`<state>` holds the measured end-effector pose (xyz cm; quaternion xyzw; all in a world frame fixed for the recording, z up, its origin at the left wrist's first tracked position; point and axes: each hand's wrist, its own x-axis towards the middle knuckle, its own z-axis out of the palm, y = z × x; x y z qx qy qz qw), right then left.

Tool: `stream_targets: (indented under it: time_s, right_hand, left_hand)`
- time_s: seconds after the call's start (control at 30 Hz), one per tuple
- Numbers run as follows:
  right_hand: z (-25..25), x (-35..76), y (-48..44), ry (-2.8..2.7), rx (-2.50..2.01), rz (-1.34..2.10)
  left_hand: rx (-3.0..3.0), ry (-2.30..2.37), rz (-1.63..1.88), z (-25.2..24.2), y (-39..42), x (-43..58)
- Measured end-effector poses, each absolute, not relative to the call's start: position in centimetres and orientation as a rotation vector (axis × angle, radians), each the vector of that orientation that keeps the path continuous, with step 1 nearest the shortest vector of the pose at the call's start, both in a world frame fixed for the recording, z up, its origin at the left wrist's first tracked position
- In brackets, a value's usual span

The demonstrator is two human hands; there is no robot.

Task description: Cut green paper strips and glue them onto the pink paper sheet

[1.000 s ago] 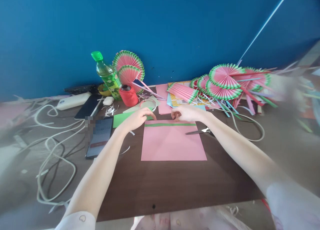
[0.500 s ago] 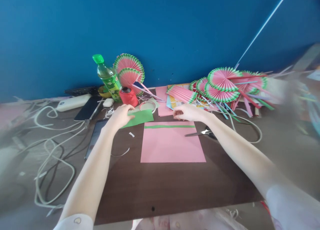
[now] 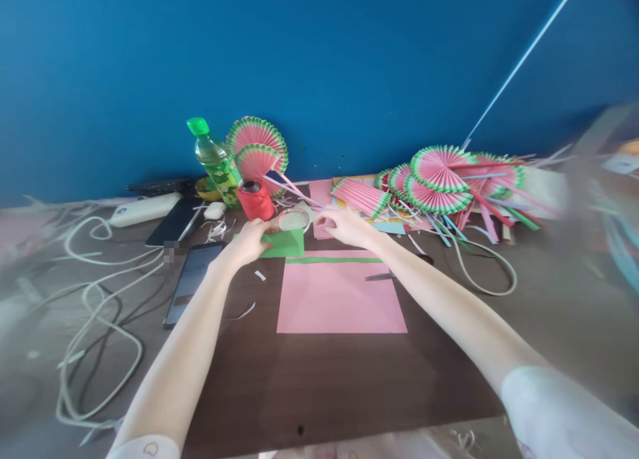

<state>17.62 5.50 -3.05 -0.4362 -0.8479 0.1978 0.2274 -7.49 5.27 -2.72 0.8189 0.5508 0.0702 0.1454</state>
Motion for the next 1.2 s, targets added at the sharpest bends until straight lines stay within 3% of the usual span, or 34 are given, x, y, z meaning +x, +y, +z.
stream_targets:
  time_s: [0.33, 0.53, 0.77, 0.97, 1.2]
  right_hand:
    - [-3.5, 13.4, 7.0, -2.408, -1.209, 0.481]
    - [-0.3, 17.0, 5.0, -2.097, -1.156, 0.564]
    - [1.6, 20.8, 1.4, -2.359, -1.079, 0.756]
    - [2.1, 21.2, 0.9, -2.463, -1.094, 0.884]
    - [3.1, 21.8, 0.9, -2.440, -1.195, 0.956]
  left_hand:
    - [2.302, 1.648, 0.227, -2.9, 5.0, -7.4]
    - [2.311, 1.821, 0.181, -3.1, 4.7, -7.0]
    - [2.382, 1.948, 0.172, -2.9, 4.0, -6.0]
    - [2.198, 1.532, 0.501, -0.1, 2.9, -4.1]
    - [2.076, 1.136, 0.404, 1.8, 1.4, -2.7]
